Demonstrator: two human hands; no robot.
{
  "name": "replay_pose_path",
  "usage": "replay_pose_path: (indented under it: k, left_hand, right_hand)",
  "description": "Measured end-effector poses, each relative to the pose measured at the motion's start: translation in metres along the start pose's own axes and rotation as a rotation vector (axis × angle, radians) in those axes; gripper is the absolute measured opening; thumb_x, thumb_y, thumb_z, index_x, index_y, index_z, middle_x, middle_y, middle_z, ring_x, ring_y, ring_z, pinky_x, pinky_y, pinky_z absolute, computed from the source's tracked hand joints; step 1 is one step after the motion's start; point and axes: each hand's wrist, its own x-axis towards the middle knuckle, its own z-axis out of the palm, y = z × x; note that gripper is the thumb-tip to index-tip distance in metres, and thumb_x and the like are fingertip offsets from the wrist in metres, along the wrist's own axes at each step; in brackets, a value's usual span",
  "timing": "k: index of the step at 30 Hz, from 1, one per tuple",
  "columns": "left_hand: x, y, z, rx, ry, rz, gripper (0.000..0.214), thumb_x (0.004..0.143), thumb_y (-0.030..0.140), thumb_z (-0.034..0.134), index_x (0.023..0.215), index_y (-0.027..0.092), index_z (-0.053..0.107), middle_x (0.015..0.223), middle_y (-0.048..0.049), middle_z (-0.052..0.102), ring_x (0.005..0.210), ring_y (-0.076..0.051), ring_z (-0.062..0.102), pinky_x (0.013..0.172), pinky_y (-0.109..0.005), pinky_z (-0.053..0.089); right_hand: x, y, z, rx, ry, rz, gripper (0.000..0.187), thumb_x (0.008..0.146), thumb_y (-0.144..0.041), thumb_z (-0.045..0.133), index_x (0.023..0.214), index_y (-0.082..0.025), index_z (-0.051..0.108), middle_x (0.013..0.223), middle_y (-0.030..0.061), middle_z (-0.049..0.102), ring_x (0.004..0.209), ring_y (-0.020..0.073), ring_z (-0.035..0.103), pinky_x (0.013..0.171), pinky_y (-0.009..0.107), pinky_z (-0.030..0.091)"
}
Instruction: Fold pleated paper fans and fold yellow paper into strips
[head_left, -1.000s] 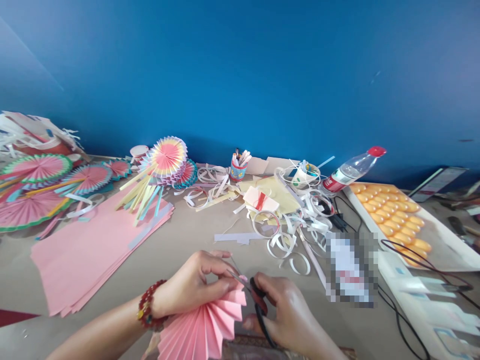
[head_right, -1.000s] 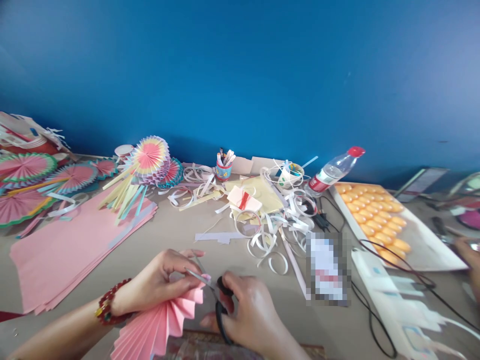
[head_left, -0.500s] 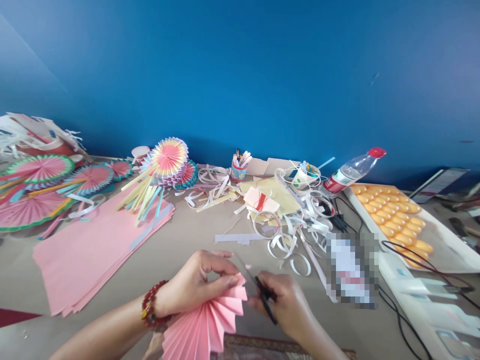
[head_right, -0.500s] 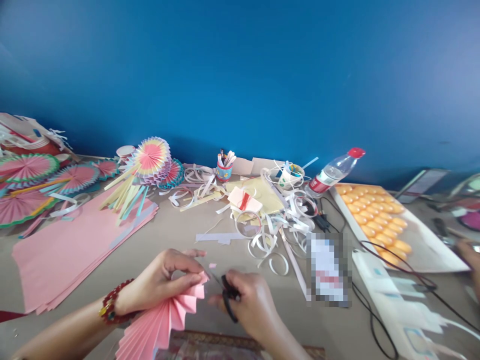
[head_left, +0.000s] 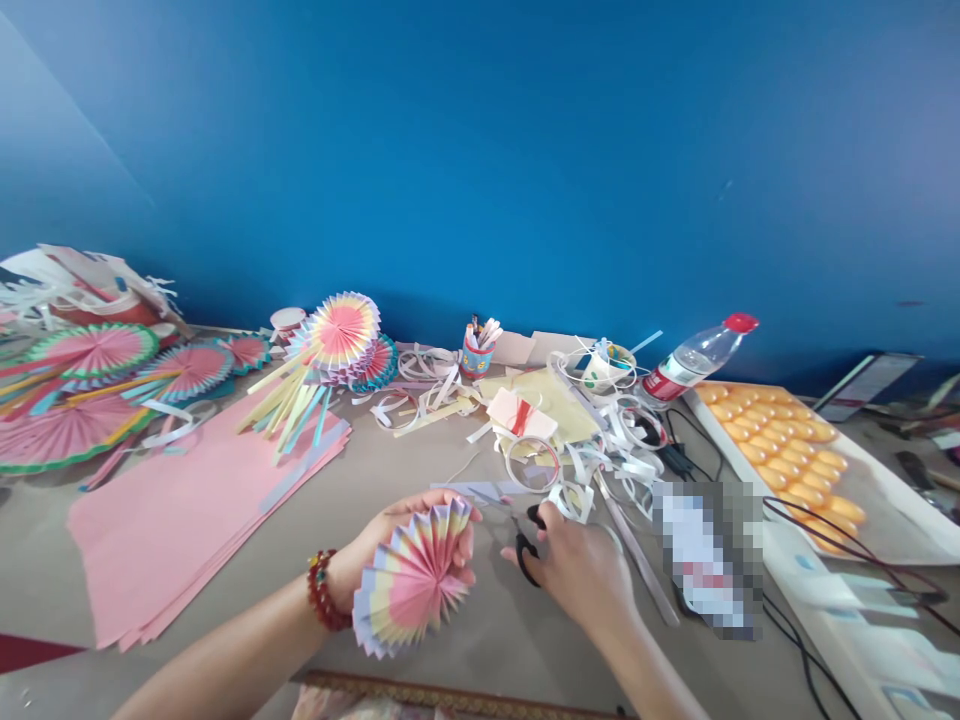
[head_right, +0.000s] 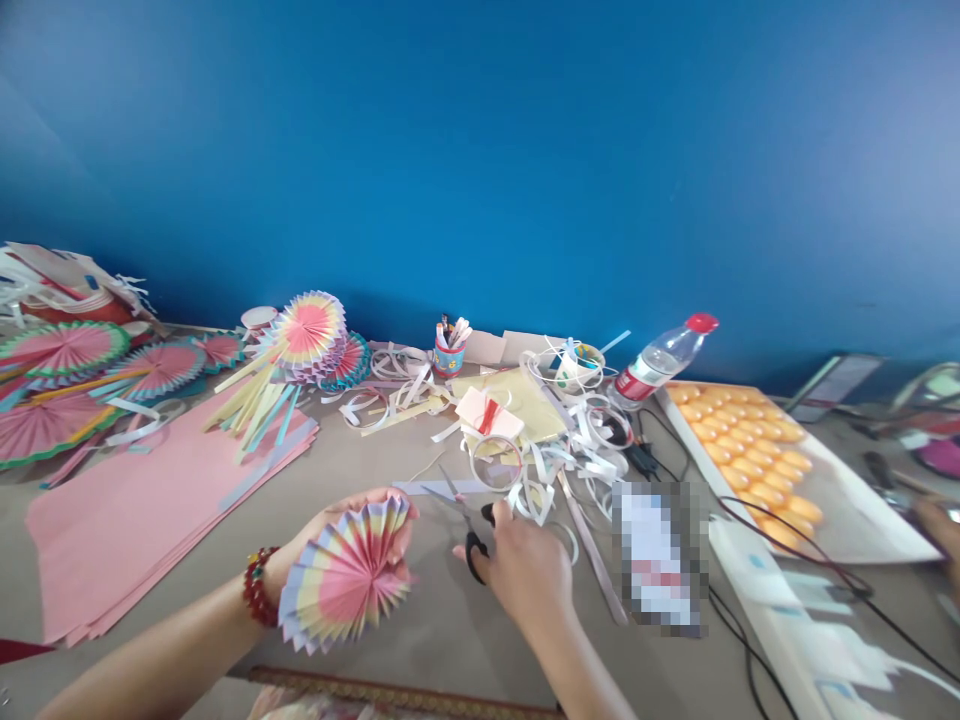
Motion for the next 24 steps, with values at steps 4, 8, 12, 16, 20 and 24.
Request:
replay_pose_path:
  k: [4, 8, 12, 16, 20, 24]
  left_hand:
    - [0.005, -0.003, -0.017, -0.210, -0.087, -0.118, 0.025, 0.094, 0.034, 0.053, 0.109, 0.017, 0.064, 0.091, -0.0032, 0.063, 0.077, -0.018, 0.068, 0.074, -0.033, 0.051]
    - [0.007, -0.003, -0.028, -0.295, -0.133, -0.194, 0.029, 0.097, 0.036, 0.047, 0.114, 0.018, 0.061, 0.085, -0.0011, 0.060, 0.074, -0.016, 0.066, 0.082, -0.041, 0.052]
    - [0.011, -0.001, -0.038, -0.265, -0.145, -0.234, 0.026, 0.096, 0.030, 0.050, 0.114, 0.013, 0.060, 0.083, -0.0012, 0.057, 0.073, -0.016, 0.066, 0.080, -0.038, 0.052]
    - [0.017, 0.002, -0.050, -0.251, -0.122, -0.268, 0.022, 0.092, 0.021, 0.056, 0.112, 0.012, 0.058, 0.085, -0.0003, 0.056, 0.074, -0.013, 0.067, 0.070, -0.025, 0.051]
    - [0.019, 0.005, -0.055, -0.244, -0.103, -0.279, 0.021, 0.093, 0.022, 0.055, 0.112, 0.012, 0.058, 0.086, -0.0006, 0.057, 0.075, -0.013, 0.068, 0.066, -0.021, 0.050]
    - [0.020, 0.004, -0.060, -0.247, -0.117, -0.304, 0.020, 0.095, 0.024, 0.053, 0.110, 0.012, 0.059, 0.086, -0.0011, 0.059, 0.074, -0.013, 0.070, 0.064, -0.022, 0.051]
  right_hand:
    - [0.000, -0.002, 0.003, -0.022, 0.058, -0.014, 0.032, 0.086, -0.051, 0.062, 0.100, -0.023, 0.058, 0.079, 0.0051, 0.074, 0.070, 0.0262, 0.072, 0.052, 0.028, 0.032]
    - [0.001, -0.005, 0.005, -0.028, 0.054, -0.044, 0.027, 0.086, -0.046, 0.062, 0.100, -0.024, 0.055, 0.079, 0.0036, 0.074, 0.070, 0.0255, 0.072, 0.051, 0.027, 0.029]
    - [0.004, -0.013, 0.003, 0.008, 0.045, -0.046, 0.024, 0.087, -0.040, 0.061, 0.102, -0.024, 0.051, 0.080, 0.0016, 0.073, 0.068, 0.0230, 0.071, 0.051, 0.027, 0.028]
    - [0.009, -0.017, -0.002, -0.046, 0.015, -0.136, 0.020, 0.081, -0.030, 0.066, 0.095, -0.022, 0.055, 0.100, 0.0048, 0.069, 0.079, 0.0216, 0.070, 0.053, 0.026, 0.029]
    - [0.016, -0.004, -0.009, 0.047, -0.036, -0.290, 0.017, 0.076, -0.030, 0.070, 0.088, -0.022, 0.060, 0.099, 0.0022, 0.066, 0.081, 0.0205, 0.066, 0.058, 0.026, 0.033]
    - [0.021, 0.005, -0.020, 0.343, -0.069, -0.351, 0.017, 0.077, -0.036, 0.069, 0.086, -0.024, 0.062, 0.088, -0.0014, 0.066, 0.077, 0.0181, 0.063, 0.063, 0.026, 0.039]
